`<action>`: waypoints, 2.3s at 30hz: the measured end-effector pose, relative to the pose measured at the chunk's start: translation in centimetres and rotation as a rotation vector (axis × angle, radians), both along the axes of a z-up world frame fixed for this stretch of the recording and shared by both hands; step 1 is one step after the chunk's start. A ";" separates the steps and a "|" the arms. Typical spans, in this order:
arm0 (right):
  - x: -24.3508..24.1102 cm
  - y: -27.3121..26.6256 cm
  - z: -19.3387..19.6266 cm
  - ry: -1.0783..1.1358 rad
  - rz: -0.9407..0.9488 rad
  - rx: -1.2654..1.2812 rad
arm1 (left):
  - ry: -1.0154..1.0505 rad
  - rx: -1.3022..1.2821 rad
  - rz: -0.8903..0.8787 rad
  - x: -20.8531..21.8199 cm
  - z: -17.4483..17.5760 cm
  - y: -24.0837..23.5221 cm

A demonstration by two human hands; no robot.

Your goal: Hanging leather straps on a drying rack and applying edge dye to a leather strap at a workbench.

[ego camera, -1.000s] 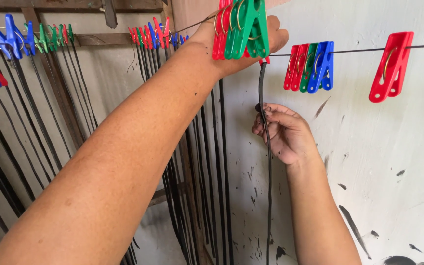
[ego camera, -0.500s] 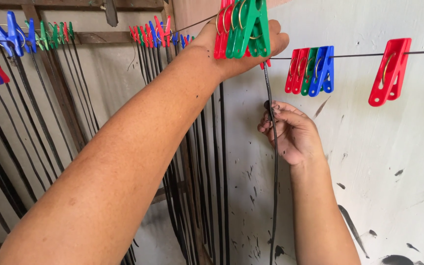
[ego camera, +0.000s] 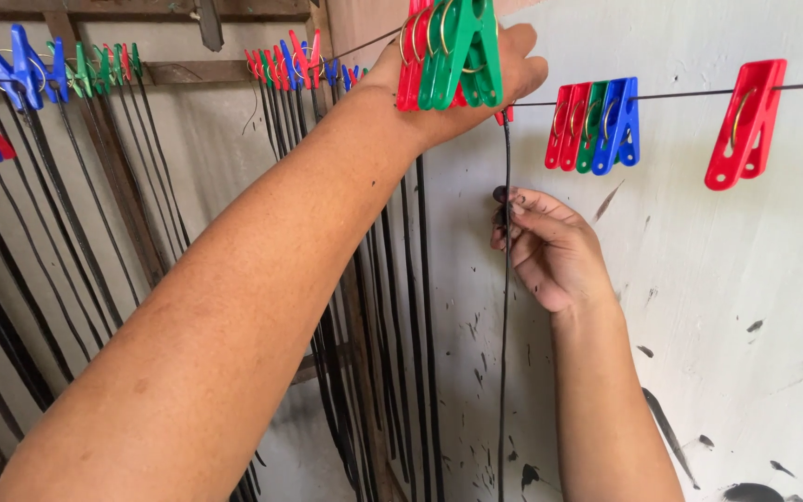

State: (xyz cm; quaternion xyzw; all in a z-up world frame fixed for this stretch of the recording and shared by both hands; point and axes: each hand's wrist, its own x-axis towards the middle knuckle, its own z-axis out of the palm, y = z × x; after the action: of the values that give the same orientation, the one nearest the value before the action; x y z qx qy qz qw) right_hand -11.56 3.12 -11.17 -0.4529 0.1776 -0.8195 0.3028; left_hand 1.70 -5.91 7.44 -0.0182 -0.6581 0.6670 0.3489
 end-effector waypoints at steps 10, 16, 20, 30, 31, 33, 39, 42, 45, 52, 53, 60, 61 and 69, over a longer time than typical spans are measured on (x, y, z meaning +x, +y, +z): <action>-0.2 -0.9 0.1 0.078 -0.021 -0.023 | 0.058 -0.137 0.132 -1.0 -0.4 -0.5; -0.2 -1.6 0.4 0.110 0.001 -0.019 | 0.099 -0.214 0.219 -1.1 -0.4 -1.2; -0.6 -2.3 0.1 0.100 0.033 -0.022 | 0.121 -0.254 0.267 -1.7 0.1 -1.6; -0.8 -2.6 0.2 0.104 0.046 -0.007 | 0.194 -0.399 0.415 -2.7 0.7 -2.4; -0.7 -2.5 0.2 0.105 0.041 -0.004 | 0.205 -0.419 0.436 -2.8 0.8 -2.5; -0.9 -2.7 0.1 0.103 0.042 -0.003 | 0.217 -0.441 0.455 -2.5 0.7 -2.6; -1.3 -3.1 -0.1 0.107 0.047 0.006 | 0.263 -0.524 0.536 -2.6 0.7 -2.9; -1.4 -3.1 0.0 0.106 0.056 -0.004 | 0.285 -0.567 0.578 -2.5 0.6 -2.5; -1.3 -3.1 0.2 0.111 0.057 -0.009 | 0.308 -0.609 0.625 -2.6 0.6 -2.6; -1.4 -3.3 0.7 0.074 0.017 0.052 | 0.025 0.564 -0.548 -0.9 -0.4 -0.7; -1.3 -3.4 0.7 0.074 0.016 0.050 | 0.025 0.563 -0.548 -1.1 -0.4 -0.7; -1.1 -3.8 0.6 0.051 -0.001 0.089 | -0.034 0.876 -0.904 -3.4 -0.7 -2.9; -1.1 -3.8 0.6 0.033 -0.005 0.102 | 0.021 0.735 -0.956 -4.0 -0.6 -3.7; -0.1 -3.3 -1.8 0.023 -0.053 0.092 | -0.133 0.858 -1.002 -3.6 -0.8 -4.5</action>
State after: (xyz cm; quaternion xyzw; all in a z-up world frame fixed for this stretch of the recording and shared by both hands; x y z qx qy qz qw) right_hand -11.66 -0.22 -13.02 -0.4431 0.2306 -0.8128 0.2996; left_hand -1.88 -10.38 6.69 -0.2227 -0.7975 0.1003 0.5517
